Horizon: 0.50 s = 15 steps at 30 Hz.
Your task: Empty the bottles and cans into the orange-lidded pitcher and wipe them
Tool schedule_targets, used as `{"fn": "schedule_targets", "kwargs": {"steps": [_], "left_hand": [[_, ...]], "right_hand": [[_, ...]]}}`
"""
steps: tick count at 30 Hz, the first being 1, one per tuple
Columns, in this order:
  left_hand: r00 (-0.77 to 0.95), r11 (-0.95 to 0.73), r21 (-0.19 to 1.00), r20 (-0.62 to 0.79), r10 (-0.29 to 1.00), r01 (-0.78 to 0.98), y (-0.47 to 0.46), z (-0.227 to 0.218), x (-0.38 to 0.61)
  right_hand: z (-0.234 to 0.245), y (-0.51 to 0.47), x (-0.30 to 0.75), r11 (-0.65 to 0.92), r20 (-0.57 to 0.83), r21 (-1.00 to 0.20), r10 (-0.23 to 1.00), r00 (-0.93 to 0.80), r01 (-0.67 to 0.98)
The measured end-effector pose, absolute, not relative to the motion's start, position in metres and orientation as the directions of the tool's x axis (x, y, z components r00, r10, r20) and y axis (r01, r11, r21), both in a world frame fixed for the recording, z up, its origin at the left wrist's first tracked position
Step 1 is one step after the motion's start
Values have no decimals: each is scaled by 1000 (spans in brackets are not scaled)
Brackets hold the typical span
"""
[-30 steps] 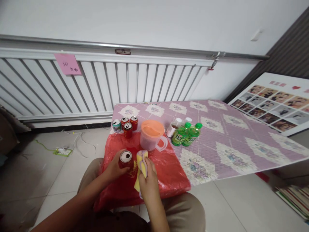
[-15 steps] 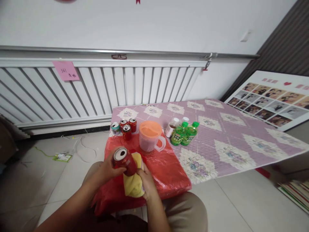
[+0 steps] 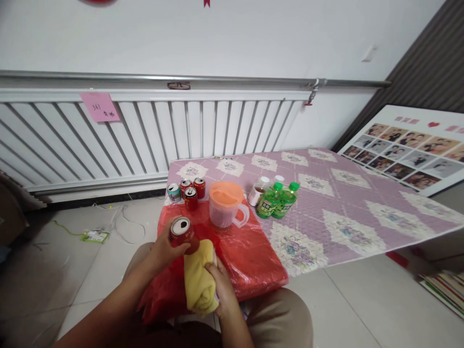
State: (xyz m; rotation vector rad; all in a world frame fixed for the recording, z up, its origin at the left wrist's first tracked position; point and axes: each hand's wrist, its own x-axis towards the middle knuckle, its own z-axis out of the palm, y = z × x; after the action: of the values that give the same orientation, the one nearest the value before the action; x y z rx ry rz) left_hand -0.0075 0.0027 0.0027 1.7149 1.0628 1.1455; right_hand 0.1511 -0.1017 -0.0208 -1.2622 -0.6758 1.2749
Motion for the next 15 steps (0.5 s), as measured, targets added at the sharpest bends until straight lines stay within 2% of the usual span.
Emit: {"fn": "schedule_targets", "kwargs": {"steps": [2, 4, 8, 11, 15], "left_hand": [[218, -333, 918, 286, 933, 218, 4, -3, -8], [204, -318, 920, 274, 940, 229, 4, -8, -7], [194, -262, 943, 223, 955, 205, 1, -18, -1], [200, -239, 960, 208, 958, 146, -3, -24, 2], [340, -164, 985, 135, 931, 57, -6, -22, -4]], "right_hand": [[-21, -102, 156, -235, -378, -864, 887, 265, -445], [-19, -100, 157, -209, -375, -880, 857, 355, -426], [-17, -92, 147, -89, -123, -992, 875, 468, -94], [-21, -85, 138, 3, 67, -990, 891, 449, 142], [-28, -78, 140, 8, 90, -983, 894, 439, 185]]}}
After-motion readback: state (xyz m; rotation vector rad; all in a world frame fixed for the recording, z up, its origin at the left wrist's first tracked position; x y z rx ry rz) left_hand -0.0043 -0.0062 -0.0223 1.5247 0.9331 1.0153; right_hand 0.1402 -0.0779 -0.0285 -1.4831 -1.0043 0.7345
